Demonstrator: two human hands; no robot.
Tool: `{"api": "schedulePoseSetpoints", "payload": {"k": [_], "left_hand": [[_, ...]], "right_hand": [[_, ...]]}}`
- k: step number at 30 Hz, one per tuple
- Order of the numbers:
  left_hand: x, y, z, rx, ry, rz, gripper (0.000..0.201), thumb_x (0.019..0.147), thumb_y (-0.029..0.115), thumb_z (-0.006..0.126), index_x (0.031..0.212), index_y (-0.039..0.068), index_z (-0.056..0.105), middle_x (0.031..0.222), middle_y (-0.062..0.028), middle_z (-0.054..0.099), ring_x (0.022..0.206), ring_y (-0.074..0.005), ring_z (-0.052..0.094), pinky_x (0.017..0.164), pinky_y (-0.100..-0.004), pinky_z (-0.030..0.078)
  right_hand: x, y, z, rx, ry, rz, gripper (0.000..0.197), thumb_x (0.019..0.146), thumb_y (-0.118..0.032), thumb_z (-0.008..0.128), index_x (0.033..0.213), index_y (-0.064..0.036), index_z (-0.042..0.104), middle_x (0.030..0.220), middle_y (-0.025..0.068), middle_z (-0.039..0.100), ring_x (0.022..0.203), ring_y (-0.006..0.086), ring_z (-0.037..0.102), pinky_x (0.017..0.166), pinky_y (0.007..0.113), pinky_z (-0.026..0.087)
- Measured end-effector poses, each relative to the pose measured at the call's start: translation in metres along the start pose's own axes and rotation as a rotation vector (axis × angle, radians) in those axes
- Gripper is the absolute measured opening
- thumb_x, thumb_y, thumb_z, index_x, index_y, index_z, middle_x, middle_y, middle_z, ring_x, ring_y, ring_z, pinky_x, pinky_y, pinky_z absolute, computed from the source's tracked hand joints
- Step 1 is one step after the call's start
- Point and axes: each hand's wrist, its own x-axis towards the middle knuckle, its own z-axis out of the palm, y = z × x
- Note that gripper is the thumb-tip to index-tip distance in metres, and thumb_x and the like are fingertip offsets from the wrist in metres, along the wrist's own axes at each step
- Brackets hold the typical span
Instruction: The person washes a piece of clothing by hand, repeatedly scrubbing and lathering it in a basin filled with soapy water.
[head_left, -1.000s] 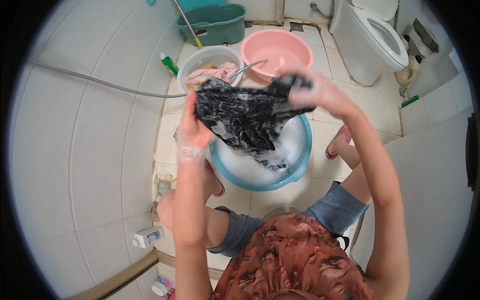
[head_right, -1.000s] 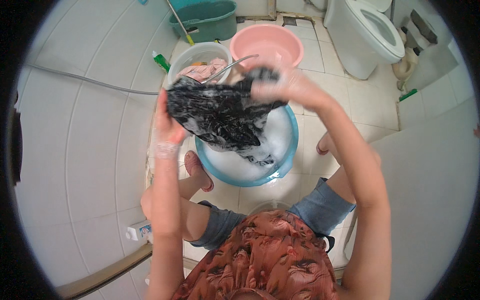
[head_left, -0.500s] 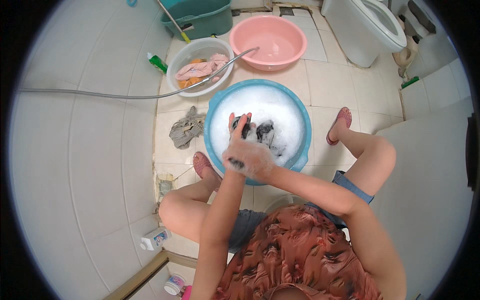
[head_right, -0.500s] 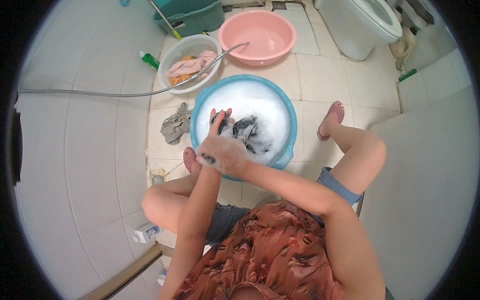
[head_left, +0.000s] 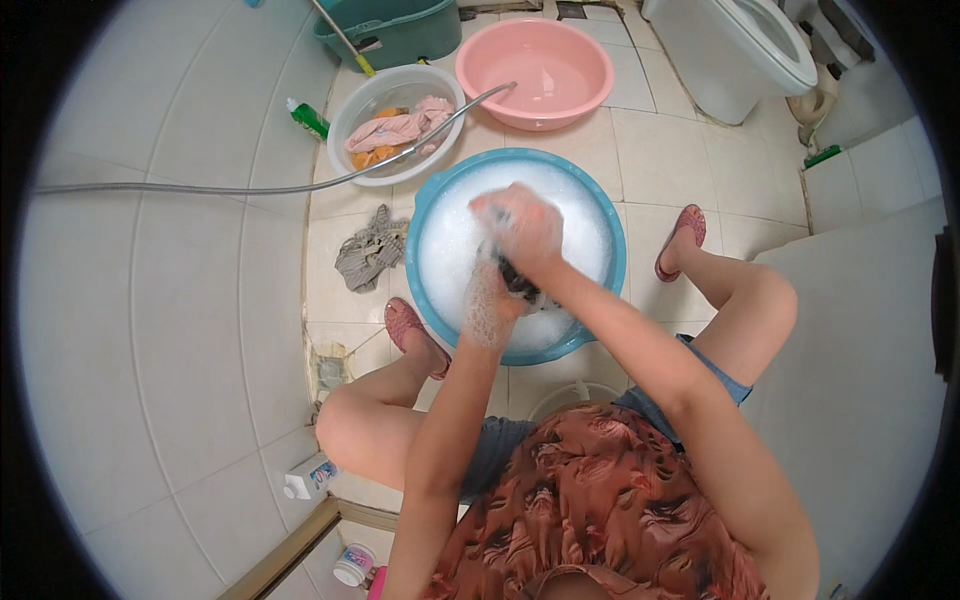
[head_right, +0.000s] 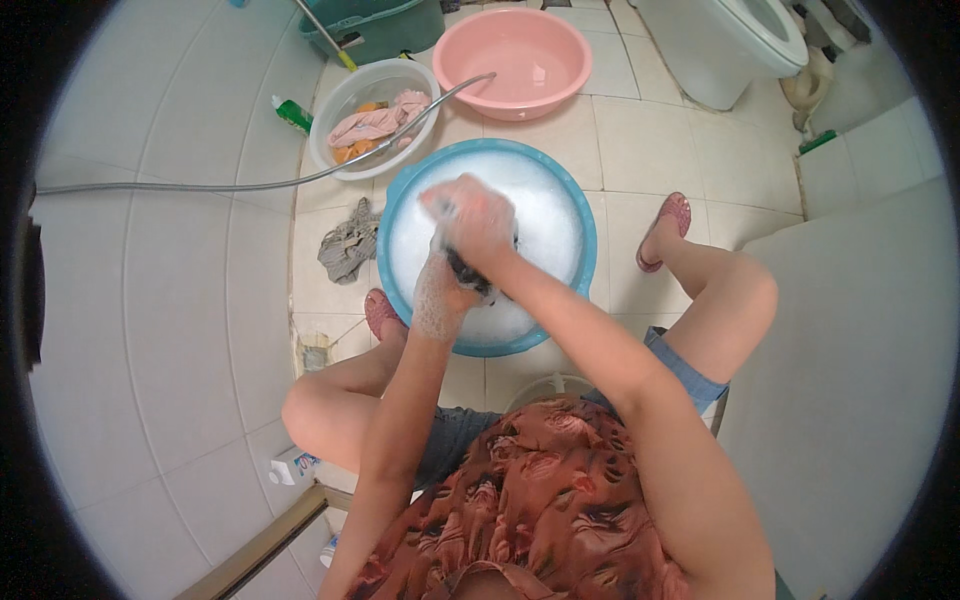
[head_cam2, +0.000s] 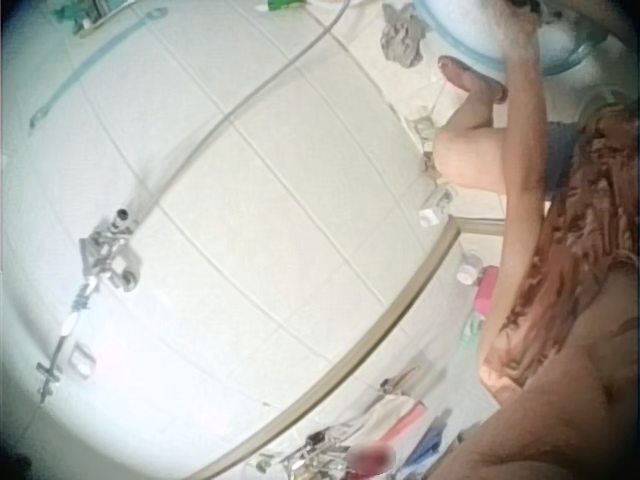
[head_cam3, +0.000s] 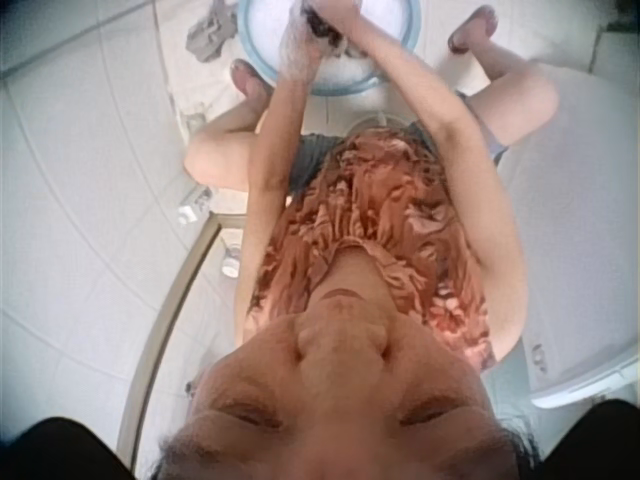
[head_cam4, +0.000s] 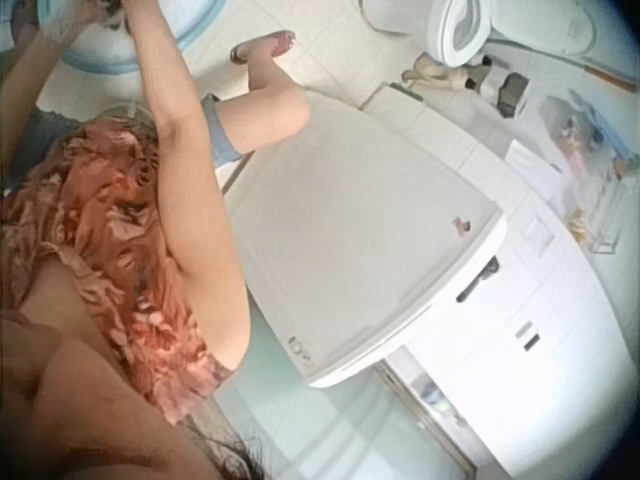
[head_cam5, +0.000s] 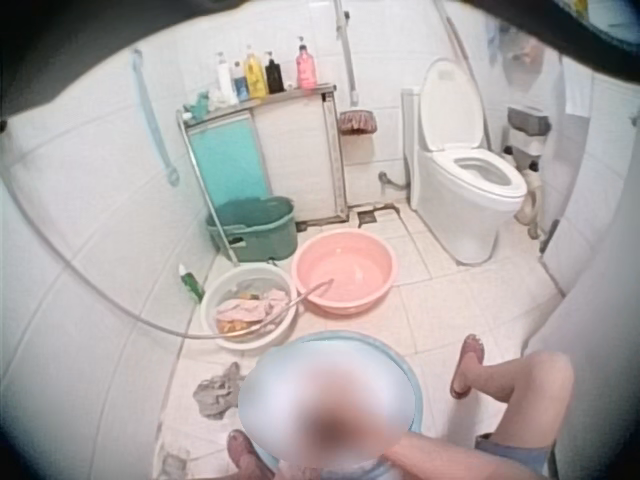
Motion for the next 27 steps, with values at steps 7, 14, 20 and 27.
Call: {"api": "schedulePoseSetpoints", "payload": {"k": [7, 14, 20, 27], "left_hand": [[0.008, -0.003, -0.047, -0.456, -0.344, 0.121, 0.035, 0.096, 0.026, 0.035, 0.127, 0.01, 0.042, 0.113, -0.0034, 0.054, 0.104, -0.0135, 0.051, 0.09, -0.0288, 0.044], [0.012, 0.014, 0.008, -0.165, -0.047, 0.033, 0.037, 0.094, 0.033, 0.04, 0.121, 0.008, 0.046, 0.113, -0.0075, 0.055, 0.102, -0.0208, 0.054, 0.089, -0.0342, 0.044], [0.022, 0.012, -0.001, -0.434, -0.237, 0.068, 0.043, 0.095, 0.032, 0.035, 0.126, 0.003, 0.041, 0.124, -0.0159, 0.049, 0.118, -0.0272, 0.045, 0.106, -0.041, 0.026], [0.017, -0.032, -0.004, -0.29, -0.213, -0.616, 0.072, 0.09, 0.06, 0.027, 0.131, 0.001, 0.035, 0.13, -0.0194, 0.044, 0.118, -0.0301, 0.045, 0.103, -0.0394, 0.033]], "right_hand": [[-0.05, -0.029, 0.014, -0.006, -0.006, -0.431, 0.005, 0.078, -0.018, 0.061, 0.08, -0.016, 0.065, 0.081, 0.0066, 0.063, 0.07, 0.024, 0.06, 0.064, 0.035, 0.049], [0.022, 0.031, -0.005, 0.222, 0.013, 0.225, 0.033, 0.083, -0.033, 0.057, 0.103, -0.0081, 0.059, 0.1, 0.0132, 0.057, 0.094, 0.0277, 0.054, 0.083, 0.035, 0.041], [0.002, 0.025, -0.011, 0.516, -0.275, 0.453, 0.045, 0.075, -0.022, 0.068, 0.114, -0.0052, 0.054, 0.101, 0.0102, 0.058, 0.089, 0.0184, 0.055, 0.083, 0.029, 0.043], [0.004, 0.03, -0.028, 1.032, 0.202, 0.732, 0.025, 0.079, -0.014, 0.066, 0.099, -0.0037, 0.055, 0.088, 0.0058, 0.057, 0.078, 0.0147, 0.055, 0.07, 0.026, 0.045]]}}
